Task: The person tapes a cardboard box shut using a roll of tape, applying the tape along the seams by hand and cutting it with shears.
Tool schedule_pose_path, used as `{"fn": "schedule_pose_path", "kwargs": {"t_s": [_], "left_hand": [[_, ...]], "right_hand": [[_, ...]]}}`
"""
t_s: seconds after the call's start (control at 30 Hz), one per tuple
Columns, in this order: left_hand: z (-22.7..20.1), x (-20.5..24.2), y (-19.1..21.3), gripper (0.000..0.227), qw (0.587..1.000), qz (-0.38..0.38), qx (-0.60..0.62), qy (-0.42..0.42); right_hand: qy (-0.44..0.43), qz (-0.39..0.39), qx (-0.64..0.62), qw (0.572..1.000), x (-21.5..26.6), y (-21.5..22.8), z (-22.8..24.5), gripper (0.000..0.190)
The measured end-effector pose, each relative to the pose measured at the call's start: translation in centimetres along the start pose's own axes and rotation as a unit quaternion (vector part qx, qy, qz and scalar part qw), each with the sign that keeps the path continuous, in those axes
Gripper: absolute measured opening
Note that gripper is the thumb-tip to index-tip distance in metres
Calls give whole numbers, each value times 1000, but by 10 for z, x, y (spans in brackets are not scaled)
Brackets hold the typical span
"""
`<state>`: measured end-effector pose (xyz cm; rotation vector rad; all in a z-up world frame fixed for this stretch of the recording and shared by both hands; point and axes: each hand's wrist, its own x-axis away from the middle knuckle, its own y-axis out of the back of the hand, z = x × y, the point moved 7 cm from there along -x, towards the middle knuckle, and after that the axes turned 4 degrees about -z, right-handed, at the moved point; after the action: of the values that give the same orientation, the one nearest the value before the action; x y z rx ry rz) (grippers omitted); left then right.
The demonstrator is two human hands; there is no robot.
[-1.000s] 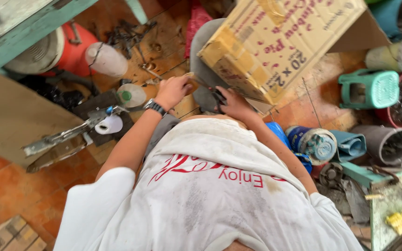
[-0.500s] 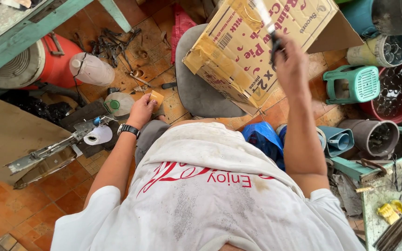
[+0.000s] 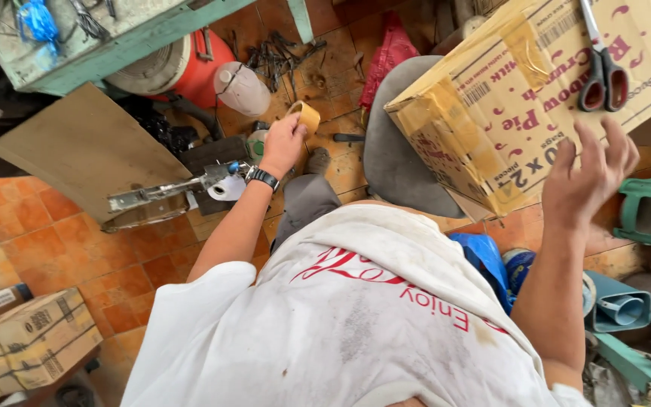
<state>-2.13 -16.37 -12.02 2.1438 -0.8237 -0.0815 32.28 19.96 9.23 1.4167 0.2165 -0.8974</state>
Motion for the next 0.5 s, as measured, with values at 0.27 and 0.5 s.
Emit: {"fn": "schedule_pose_path", "kwargs": {"t_s": [0.27, 0.5], "left_hand": [[83, -141, 87, 10, 966, -175, -181, -57], [176, -291, 153, 18, 770, -340, -536, -63]], "right_hand": [[-245, -50, 33, 968, 107, 49, 8, 24], [-382, -56, 71, 920, 191, 38, 30, 23]]}}
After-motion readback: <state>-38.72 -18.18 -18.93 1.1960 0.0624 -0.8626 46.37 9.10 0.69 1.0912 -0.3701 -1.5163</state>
